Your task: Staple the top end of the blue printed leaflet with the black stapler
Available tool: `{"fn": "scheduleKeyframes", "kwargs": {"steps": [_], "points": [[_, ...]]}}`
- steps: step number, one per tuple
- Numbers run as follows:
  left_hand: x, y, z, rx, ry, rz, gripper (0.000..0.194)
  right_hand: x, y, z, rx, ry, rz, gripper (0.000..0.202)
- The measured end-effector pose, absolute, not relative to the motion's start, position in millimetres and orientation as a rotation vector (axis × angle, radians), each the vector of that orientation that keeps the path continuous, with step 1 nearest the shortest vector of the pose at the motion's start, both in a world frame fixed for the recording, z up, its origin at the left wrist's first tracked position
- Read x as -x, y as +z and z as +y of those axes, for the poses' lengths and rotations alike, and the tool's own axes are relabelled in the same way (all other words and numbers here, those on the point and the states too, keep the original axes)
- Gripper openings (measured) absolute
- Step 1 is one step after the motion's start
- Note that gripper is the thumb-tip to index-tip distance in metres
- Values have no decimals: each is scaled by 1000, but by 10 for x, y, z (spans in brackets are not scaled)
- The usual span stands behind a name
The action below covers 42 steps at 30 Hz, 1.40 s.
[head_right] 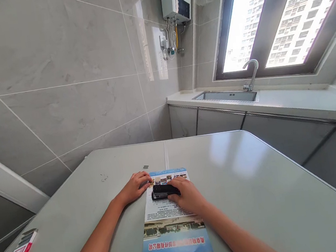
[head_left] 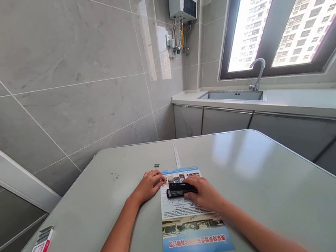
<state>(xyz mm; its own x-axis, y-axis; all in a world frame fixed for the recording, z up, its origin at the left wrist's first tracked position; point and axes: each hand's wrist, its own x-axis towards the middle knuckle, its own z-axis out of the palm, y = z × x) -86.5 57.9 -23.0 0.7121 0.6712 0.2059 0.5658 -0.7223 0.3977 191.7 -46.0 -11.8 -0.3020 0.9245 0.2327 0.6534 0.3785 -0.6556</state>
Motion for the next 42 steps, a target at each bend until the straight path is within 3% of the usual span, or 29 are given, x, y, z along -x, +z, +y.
{"fn": "scheduleKeyframes", "kwargs": {"steps": [9, 13, 17, 22, 30, 42], "points": [[887, -189, 561, -2593, 515, 964, 26, -1973, -138, -405, 1358, 627, -2016, 43], [889, -97, 502, -2415, 601, 941, 26, -2183, -37, -346, 1274, 538, -1922, 31], [859, -86, 463, -2257, 527, 851, 27, -2353, -23, -295, 1323, 553, -1955, 56], [785, -125, 453, -2239, 438, 751, 32, -2339, -62, -283, 1315, 543, -2058, 52], [775, -153, 450, -2259, 421, 744, 24, -2445, 65, -293, 1314, 716, -2166, 48], [773, -169, 459, -2182, 413, 759, 24, -2504, 106, -321, 1400, 714, -2271, 52]]}}
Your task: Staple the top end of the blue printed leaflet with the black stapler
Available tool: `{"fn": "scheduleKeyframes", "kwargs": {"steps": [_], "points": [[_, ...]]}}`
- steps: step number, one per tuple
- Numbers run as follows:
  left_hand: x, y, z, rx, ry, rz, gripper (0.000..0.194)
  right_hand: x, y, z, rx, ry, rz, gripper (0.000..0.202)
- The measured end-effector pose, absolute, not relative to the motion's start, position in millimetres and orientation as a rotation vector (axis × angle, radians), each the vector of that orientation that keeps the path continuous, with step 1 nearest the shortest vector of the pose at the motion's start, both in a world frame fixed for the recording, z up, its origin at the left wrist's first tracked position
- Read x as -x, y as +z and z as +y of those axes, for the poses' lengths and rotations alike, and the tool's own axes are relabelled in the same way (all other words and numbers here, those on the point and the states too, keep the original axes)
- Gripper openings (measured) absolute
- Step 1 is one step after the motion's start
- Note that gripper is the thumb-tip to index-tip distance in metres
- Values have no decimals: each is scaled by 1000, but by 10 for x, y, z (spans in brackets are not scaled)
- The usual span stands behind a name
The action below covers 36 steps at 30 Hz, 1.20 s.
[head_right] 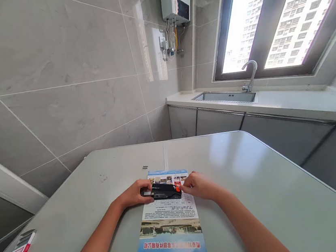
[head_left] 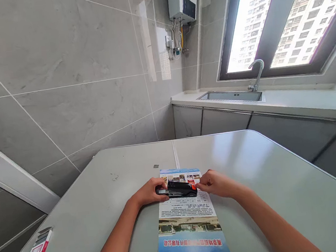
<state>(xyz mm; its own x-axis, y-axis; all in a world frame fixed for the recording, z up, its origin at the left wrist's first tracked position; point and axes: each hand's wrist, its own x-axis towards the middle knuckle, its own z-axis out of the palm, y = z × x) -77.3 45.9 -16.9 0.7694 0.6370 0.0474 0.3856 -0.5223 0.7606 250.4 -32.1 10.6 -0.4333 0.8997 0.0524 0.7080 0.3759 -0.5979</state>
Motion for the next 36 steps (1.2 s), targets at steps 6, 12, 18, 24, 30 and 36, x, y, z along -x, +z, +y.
{"fn": "scheduleKeyframes", "kwargs": {"steps": [6, 12, 18, 24, 30, 36], "points": [[771, -154, 465, -2168, 398, 749, 25, -2228, -67, -313, 1219, 491, -2046, 33], [787, -143, 460, -2169, 378, 733, 27, -1866, -268, -389, 1292, 575, -2019, 38], [844, -78, 486, -1964, 749, 713, 59, -1927, -296, -415, 1083, 251, -2118, 31], [791, -55, 490, -1200, 845, 647, 42, -1956, -186, -463, 799, -362, -2123, 41], [738, -155, 457, -945, 548, 682, 41, -1875, -131, -533, 736, -750, -2214, 30], [787, -248, 515, -827, 516, 650, 38, -1874, -120, -543, 720, -845, -2260, 28]]}}
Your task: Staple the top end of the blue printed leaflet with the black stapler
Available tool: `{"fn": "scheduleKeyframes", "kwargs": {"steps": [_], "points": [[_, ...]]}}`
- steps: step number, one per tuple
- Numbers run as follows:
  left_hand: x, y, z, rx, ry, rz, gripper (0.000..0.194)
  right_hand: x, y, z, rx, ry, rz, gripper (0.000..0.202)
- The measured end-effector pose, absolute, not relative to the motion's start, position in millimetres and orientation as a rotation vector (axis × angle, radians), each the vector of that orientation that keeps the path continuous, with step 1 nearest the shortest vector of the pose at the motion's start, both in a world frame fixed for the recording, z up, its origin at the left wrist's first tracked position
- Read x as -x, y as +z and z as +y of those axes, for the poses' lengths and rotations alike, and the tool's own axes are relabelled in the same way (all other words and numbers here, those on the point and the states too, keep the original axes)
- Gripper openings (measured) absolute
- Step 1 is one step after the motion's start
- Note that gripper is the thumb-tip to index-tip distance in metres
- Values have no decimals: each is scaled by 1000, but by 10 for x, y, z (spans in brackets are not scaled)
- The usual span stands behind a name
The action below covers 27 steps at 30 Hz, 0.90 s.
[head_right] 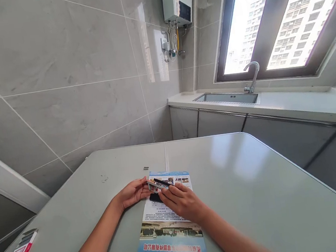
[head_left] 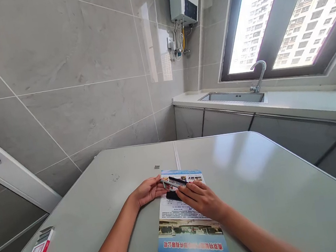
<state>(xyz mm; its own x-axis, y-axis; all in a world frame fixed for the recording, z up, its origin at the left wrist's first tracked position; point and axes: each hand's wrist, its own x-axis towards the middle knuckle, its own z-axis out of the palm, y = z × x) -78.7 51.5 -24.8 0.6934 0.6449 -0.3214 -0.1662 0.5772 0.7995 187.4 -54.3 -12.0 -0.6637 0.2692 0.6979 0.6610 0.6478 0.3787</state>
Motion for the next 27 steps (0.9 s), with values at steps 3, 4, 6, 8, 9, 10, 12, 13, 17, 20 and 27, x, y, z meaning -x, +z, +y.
{"fn": "scheduleKeyframes", "kwargs": {"steps": [3, 4, 6, 8, 9, 10, 12, 13, 17, 20, 27], "points": [[808, -256, 530, -823, 554, 627, 29, -1894, -139, -522, 754, -769, -2230, 31], [813, -252, 534, -822, 569, 622, 27, -1902, -145, -511, 784, -717, -2193, 33], [822, -245, 545, -820, 623, 607, 24, -1921, -154, -487, 857, -594, -2102, 38], [831, -248, 570, -821, 705, 601, 22, -1941, -159, -464, 932, -445, -2038, 42], [836, -256, 588, -822, 753, 602, 22, -1950, -165, -454, 979, -345, -2017, 41], [841, -266, 608, -823, 801, 608, 24, -1958, -174, -446, 1036, -223, -1995, 39], [847, -290, 648, -822, 892, 639, 26, -1968, -207, -435, 1171, 51, -1919, 33], [848, -299, 664, -821, 931, 655, 26, -1969, -228, -432, 1235, 175, -1871, 32], [826, -285, 674, -857, 1005, 709, 27, -1944, -279, -445, 1355, 524, -1814, 35], [795, -242, 632, -951, 996, 742, 36, -1917, -243, -471, 1370, 693, -1856, 36], [680, -175, 525, -1150, 1051, 699, 35, -1941, -163, -483, 1338, 663, -1986, 34]]}}
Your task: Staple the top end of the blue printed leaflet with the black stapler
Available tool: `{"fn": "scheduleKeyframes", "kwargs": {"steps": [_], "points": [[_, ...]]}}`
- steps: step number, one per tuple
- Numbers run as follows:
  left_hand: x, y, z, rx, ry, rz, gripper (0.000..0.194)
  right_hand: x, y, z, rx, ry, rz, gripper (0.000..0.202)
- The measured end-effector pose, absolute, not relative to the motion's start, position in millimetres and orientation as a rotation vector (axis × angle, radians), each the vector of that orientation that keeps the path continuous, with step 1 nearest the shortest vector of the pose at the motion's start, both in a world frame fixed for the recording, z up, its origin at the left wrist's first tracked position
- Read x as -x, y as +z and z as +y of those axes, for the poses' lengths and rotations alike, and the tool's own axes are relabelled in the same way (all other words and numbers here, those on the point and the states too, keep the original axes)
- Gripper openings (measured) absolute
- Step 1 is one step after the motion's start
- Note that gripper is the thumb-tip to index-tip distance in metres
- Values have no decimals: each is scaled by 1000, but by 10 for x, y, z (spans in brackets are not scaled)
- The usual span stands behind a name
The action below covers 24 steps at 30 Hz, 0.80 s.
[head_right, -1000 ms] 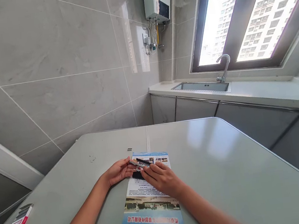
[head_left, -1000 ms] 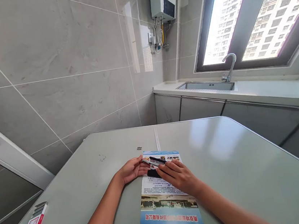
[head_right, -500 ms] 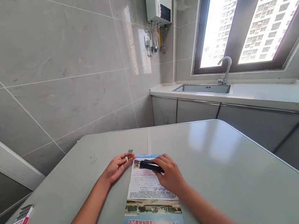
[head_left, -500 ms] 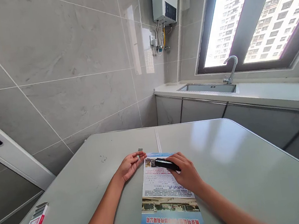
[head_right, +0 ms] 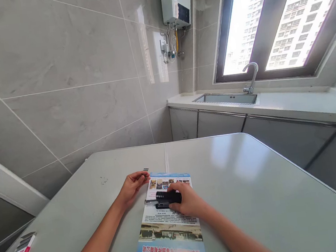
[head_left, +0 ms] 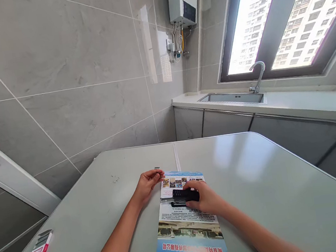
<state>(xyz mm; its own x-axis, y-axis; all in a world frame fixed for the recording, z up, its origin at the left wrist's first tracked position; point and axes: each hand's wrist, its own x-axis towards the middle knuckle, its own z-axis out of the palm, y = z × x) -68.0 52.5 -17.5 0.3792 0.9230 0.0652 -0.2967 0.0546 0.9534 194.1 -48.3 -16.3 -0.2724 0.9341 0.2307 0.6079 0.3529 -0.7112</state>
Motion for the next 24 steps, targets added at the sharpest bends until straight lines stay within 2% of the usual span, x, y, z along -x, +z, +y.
{"fn": "scheduleKeyframes", "kwargs": {"steps": [5, 8, 13, 19, 24], "points": [[577, -115, 405, -1298, 1100, 614, 36, -1879, -69, -535, 1100, 342, -2054, 26], [541, -79, 326, -1376, 1087, 608, 40, -1809, 8, -607, 1013, 234, -2096, 33], [497, -43, 248, -1491, 1112, 634, 31, -1735, 45, -664, 916, 167, -2109, 44], [384, 10, 133, -1531, 1073, 604, 30, -1699, -29, -604, 898, 277, -1944, 19], [307, 41, 48, -1565, 1101, 504, 30, -1697, -36, -595, 846, 292, -1838, 14]]}}
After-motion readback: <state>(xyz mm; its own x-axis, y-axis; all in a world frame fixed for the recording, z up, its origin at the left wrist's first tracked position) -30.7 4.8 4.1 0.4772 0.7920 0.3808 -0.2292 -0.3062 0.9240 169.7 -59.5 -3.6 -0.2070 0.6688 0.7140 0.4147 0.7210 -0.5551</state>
